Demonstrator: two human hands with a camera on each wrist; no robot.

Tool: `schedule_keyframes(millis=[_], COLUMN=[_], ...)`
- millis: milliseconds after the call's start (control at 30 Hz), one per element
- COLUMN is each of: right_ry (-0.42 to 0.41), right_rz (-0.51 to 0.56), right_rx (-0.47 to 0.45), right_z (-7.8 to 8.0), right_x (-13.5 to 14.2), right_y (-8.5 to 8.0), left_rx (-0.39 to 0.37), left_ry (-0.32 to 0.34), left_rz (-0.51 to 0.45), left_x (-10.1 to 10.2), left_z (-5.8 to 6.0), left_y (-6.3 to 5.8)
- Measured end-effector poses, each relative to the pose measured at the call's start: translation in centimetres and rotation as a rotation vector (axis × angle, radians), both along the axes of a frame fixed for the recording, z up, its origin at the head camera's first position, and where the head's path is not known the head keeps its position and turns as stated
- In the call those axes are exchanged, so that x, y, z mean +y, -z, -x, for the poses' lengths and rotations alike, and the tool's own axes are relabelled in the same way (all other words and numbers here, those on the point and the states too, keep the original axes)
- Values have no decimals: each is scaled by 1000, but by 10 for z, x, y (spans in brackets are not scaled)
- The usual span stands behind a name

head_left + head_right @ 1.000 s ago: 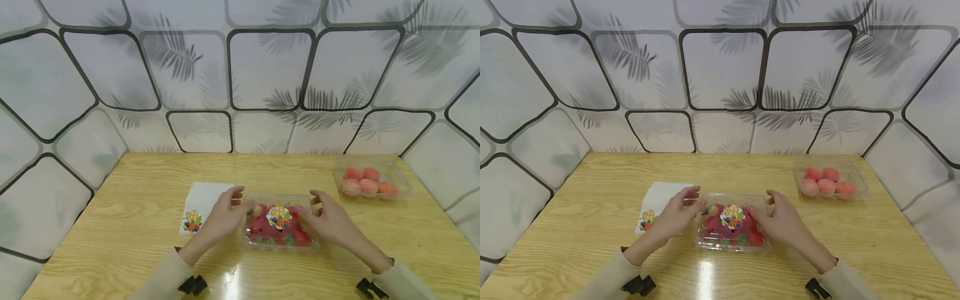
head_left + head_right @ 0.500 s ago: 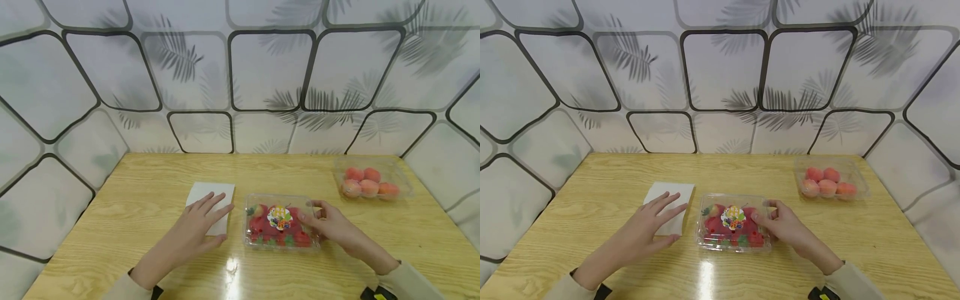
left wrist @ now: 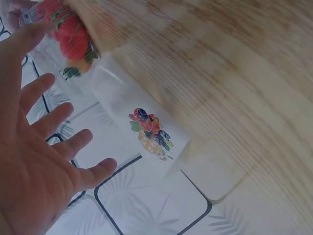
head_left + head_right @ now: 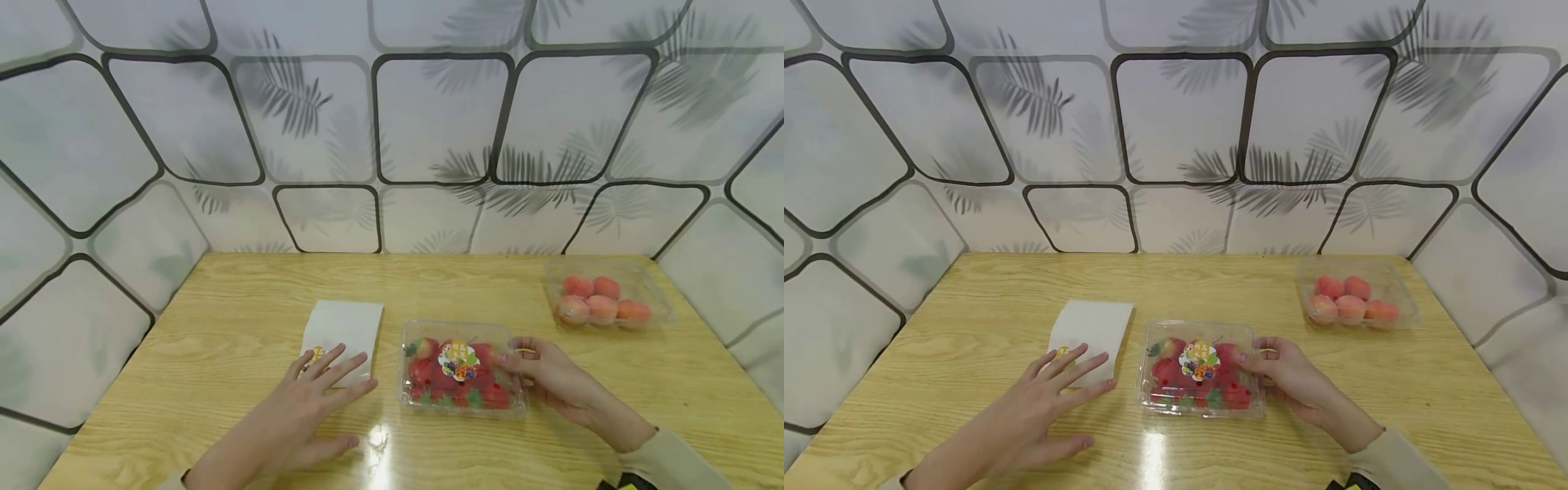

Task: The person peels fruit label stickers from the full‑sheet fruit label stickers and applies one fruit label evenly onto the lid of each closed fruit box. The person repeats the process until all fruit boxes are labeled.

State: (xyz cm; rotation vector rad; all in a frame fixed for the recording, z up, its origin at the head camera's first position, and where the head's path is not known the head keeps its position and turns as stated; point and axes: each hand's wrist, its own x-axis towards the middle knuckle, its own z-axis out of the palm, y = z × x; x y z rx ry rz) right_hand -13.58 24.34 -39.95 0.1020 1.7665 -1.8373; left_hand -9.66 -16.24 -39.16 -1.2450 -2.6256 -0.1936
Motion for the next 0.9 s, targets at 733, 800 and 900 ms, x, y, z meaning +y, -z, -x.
schedule_keyframes(millis=[733,800,900], right_ry=[25,25,36], right_rz=[106,110,106], right_rx=[2,5,9], right_z=[5,7,11], right_x=[2,3,4], right_y=[-1,-1,-3], left_rx=[12,8,2], left_ry=[-13,-18,-35], left_rz=[3,-5,-14], left_x=[2,1,-1], left_z=[8,10,13], left_y=[2,1,1])
